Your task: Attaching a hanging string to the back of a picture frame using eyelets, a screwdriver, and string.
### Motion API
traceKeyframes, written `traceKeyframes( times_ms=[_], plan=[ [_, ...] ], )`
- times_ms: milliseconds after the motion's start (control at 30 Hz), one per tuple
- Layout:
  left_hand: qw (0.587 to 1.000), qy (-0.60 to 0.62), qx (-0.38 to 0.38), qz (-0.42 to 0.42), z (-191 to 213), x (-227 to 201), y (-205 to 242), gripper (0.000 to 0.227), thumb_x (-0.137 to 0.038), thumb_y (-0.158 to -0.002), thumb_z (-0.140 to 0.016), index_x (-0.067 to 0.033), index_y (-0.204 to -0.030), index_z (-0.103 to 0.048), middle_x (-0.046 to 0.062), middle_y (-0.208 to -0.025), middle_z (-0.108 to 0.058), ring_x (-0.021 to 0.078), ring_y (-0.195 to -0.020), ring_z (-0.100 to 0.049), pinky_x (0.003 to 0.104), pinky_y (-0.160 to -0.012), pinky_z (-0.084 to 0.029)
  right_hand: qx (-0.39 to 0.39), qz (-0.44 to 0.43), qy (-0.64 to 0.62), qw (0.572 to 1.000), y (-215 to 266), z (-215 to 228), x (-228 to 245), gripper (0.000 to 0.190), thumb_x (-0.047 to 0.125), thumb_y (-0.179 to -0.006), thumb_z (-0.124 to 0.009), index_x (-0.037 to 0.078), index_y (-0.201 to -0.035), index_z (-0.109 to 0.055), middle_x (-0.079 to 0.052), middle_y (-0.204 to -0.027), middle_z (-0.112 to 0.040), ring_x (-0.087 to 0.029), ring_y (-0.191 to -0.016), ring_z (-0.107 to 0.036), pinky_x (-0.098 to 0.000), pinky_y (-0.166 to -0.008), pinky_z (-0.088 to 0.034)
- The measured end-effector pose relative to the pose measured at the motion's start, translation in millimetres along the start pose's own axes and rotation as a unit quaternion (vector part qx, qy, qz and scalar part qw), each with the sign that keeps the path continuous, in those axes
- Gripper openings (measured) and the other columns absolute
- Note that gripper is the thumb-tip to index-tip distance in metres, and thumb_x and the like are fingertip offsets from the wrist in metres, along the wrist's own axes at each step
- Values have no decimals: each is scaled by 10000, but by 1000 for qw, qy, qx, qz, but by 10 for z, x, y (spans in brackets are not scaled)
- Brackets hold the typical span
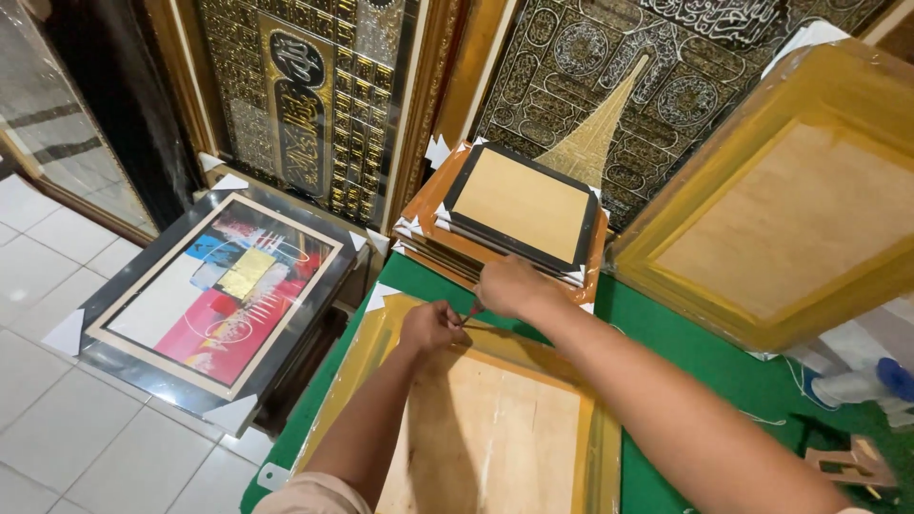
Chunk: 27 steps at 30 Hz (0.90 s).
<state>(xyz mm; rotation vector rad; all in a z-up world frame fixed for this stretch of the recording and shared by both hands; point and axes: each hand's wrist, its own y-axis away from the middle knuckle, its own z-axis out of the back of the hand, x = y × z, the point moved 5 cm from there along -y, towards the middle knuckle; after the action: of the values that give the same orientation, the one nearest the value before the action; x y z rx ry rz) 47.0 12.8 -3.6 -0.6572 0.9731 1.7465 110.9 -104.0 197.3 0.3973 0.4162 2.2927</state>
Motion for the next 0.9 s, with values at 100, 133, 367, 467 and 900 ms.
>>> traceKeyframes(
  times_ms=[100,133,367,467,900],
  plan=[
    [1000,12,3,-2,-23,48,-36,372,-529,-675,-949,-319,-946,-804,-131,-890,-850,174,-1085,-815,360,-1042,-633,12,-52,-14,998,145,93,130,463,297,-1132,-549,109,-746,-723,-87,-605,-660,-179,-390,-508,-328,-391,-439],
    [1000,9,4,-8,-10,24,-15,336,-498,-704,-931,-308,-955,-812,-123,-901,-856,188,-1097,-816,370,-1052,-632,9,-44,7,999,165,91,127,439,308,-1125,-556,96,-791,-746,-92,-624,-670,-176,-398,-529,-336,-395,-467],
    [1000,4,8,-16,-53,73,-71,393,-546,-667,-960,-318,-955,-821,-111,-889,-856,193,-1072,-820,380,-1033,-639,-51,119,259,957,591,220,369,513,47,-1114,-661,248,-1586,-644,-144,-1333,-700,-397,-1208,-667,-649,-1102,-484],
    [1000,14,4,-6,-27,42,-6,378,-536,-671,-951,-325,-955,-818,-115,-900,-854,182,-1069,-820,380,-1012,-641,-40,154,438,885,620,112,423,117,202,-1083,-765,263,-1141,-846,-14,-931,-761,-266,-925,-711,-600,-1179,-531],
    [999,-34,-11,-13,-19,-79,88,279,-468,-793,-864,-299,-1001,-785,-104,-997,-872,184,-1175,-805,401,-1100,-622,-37,-82,-77,993,371,80,20,416,264,-1085,-590,145,-737,-785,-95,-614,-679,-223,-488,-590,-376,-484,-543]
  ],
)
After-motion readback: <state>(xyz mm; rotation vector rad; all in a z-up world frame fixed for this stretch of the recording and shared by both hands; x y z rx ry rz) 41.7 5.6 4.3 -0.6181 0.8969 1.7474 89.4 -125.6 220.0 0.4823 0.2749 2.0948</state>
